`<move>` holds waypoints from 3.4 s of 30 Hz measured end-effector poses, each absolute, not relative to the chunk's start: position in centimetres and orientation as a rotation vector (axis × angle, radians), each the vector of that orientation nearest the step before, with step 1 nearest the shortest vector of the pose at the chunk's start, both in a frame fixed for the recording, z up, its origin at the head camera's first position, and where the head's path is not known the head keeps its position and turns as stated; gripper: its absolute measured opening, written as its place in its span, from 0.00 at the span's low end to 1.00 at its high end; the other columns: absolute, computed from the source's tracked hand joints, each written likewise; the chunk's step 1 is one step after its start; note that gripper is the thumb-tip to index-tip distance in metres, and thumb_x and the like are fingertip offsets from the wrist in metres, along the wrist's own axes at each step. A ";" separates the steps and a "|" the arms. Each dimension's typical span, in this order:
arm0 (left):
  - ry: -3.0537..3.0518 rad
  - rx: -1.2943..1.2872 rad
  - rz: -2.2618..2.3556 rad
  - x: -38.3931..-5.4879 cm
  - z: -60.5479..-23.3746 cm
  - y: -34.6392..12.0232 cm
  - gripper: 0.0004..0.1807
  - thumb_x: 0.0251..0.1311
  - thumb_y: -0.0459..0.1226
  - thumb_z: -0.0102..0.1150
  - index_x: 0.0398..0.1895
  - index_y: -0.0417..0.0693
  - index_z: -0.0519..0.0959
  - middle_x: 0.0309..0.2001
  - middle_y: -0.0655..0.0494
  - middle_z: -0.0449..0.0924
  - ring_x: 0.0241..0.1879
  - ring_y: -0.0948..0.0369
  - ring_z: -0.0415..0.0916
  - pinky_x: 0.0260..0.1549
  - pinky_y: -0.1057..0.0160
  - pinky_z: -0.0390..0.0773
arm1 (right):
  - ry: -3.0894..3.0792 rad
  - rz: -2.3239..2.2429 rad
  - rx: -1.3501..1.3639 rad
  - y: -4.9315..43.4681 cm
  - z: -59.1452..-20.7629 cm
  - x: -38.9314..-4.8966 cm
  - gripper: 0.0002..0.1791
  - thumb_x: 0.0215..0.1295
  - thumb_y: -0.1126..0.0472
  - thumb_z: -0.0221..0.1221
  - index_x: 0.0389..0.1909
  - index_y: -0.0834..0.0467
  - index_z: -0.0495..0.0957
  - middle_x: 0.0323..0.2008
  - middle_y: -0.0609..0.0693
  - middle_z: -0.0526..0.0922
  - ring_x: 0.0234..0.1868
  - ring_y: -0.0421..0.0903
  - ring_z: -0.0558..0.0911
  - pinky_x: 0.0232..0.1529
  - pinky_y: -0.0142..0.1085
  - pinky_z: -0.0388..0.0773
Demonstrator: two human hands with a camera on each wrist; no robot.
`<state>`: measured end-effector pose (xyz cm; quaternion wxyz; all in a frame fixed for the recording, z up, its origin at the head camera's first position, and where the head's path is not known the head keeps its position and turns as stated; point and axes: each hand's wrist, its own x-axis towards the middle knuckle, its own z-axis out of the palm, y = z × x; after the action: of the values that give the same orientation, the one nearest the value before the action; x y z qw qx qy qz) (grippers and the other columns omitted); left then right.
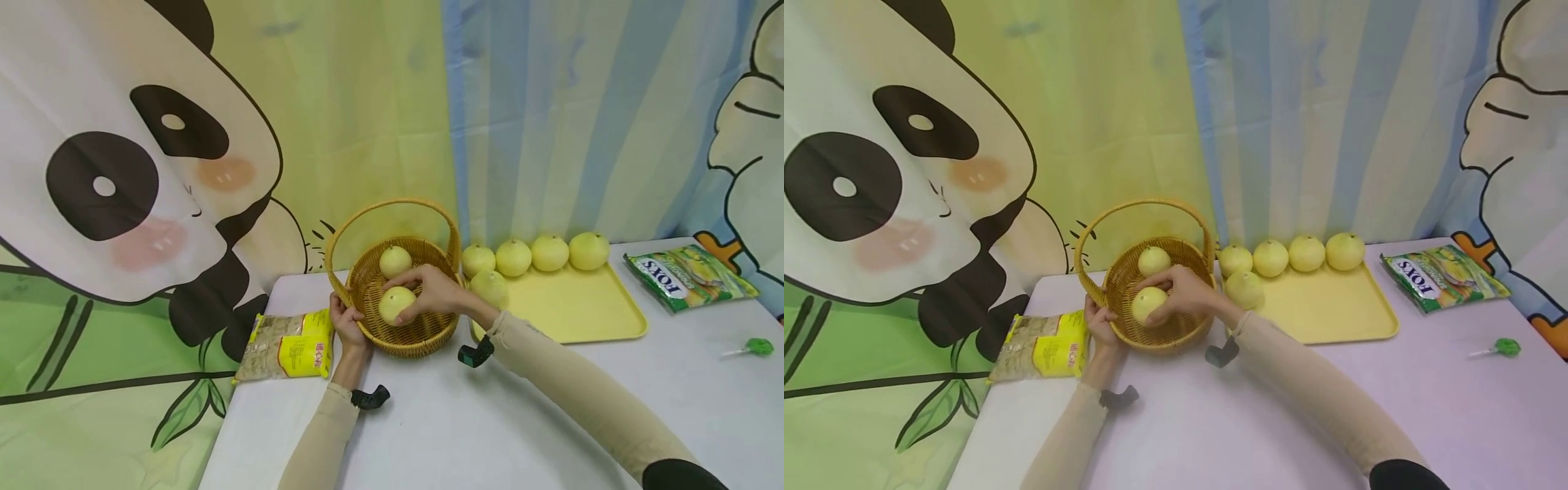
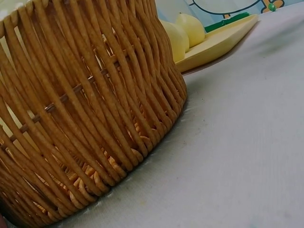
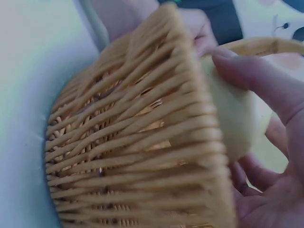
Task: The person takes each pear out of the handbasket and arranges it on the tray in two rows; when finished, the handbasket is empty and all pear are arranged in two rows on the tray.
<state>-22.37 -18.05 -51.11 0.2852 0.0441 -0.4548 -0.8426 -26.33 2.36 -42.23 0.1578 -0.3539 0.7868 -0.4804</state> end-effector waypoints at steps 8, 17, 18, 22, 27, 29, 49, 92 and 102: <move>-1.221 0.108 -2.253 -22.2 -51.0 -18.3 0.24 0.45 0.18 0.34 0.49 0.31 0.66 0.48 0.45 0.72 0.50 0.48 0.69 0.48 0.58 0.73 | 2.133 -1.688 -0.875 7.0 -40.8 -23.5 0.37 0.47 0.58 0.83 0.63 0.50 0.85 0.64 0.47 0.85 0.60 0.52 0.82 0.56 0.48 0.82; -1.220 0.115 -2.247 -22.3 -51.1 -18.2 0.25 0.44 0.17 0.34 0.51 0.27 0.64 0.47 0.44 0.71 0.49 0.47 0.68 0.45 0.58 0.72 | 2.291 -1.876 -0.714 13.6 -40.2 -23.5 0.34 0.51 0.61 0.82 0.63 0.53 0.85 0.65 0.53 0.84 0.61 0.49 0.81 0.50 0.37 0.84; -1.222 0.113 -2.244 -22.3 -51.1 -18.2 0.25 0.44 0.17 0.34 0.51 0.26 0.63 0.46 0.44 0.71 0.49 0.47 0.68 0.45 0.58 0.71 | 2.326 -1.874 -0.676 14.3 -40.3 -23.7 0.34 0.51 0.60 0.81 0.63 0.54 0.85 0.65 0.53 0.83 0.63 0.49 0.79 0.51 0.36 0.83; -1.236 0.100 -2.241 -22.4 -51.3 -18.3 0.26 0.44 0.17 0.34 0.52 0.26 0.62 0.46 0.44 0.70 0.49 0.47 0.68 0.46 0.58 0.71 | 2.469 -1.842 -0.529 17.0 -41.0 -24.3 0.34 0.54 0.57 0.80 0.64 0.55 0.84 0.67 0.54 0.82 0.72 0.49 0.74 0.55 0.32 0.79; -1.246 0.098 -2.247 -22.4 -51.3 -18.3 0.25 0.44 0.18 0.34 0.51 0.29 0.65 0.50 0.45 0.71 0.51 0.48 0.69 0.49 0.57 0.73 | 2.549 -1.861 -0.372 19.7 -41.8 -24.9 0.33 0.57 0.55 0.79 0.65 0.55 0.83 0.62 0.43 0.85 0.64 0.42 0.76 0.50 0.29 0.78; -1.251 0.101 -2.241 -22.4 -51.4 -18.3 0.25 0.45 0.18 0.34 0.51 0.30 0.65 0.50 0.45 0.71 0.52 0.48 0.69 0.49 0.57 0.73 | 2.552 -1.879 -0.315 20.4 -42.2 -25.0 0.34 0.57 0.54 0.79 0.66 0.55 0.83 0.58 0.36 0.85 0.61 0.40 0.77 0.49 0.28 0.78; -1.291 0.071 -2.224 -22.3 -51.4 -18.4 0.25 0.44 0.19 0.35 0.50 0.32 0.66 0.50 0.42 0.69 0.49 0.47 0.69 0.46 0.57 0.72 | 2.652 -1.600 -0.178 22.9 -47.1 -26.2 0.41 0.55 0.42 0.78 0.69 0.53 0.80 0.71 0.57 0.76 0.66 0.60 0.74 0.44 0.34 0.76; -1.349 0.139 -2.207 -21.8 -51.6 -18.4 0.27 0.44 0.19 0.35 0.53 0.31 0.66 0.53 0.40 0.72 0.52 0.43 0.70 0.48 0.55 0.74 | 2.607 -0.980 -0.966 1.1 -38.9 -28.8 0.56 0.66 0.40 0.69 0.83 0.63 0.53 0.80 0.67 0.60 0.80 0.66 0.61 0.77 0.60 0.62; -1.364 0.162 -2.210 -22.1 -51.6 -18.7 0.27 0.43 0.20 0.37 0.52 0.34 0.69 0.54 0.42 0.72 0.54 0.46 0.69 0.49 0.57 0.73 | 2.495 -0.964 -0.898 -0.1 -41.4 -31.7 0.59 0.67 0.44 0.69 0.84 0.65 0.45 0.81 0.68 0.55 0.79 0.65 0.64 0.76 0.58 0.65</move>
<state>-22.14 -18.75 -51.59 0.2665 0.0598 -0.5053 -0.8186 -31.73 -0.15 -41.44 0.1591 -0.3143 0.8730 -0.3373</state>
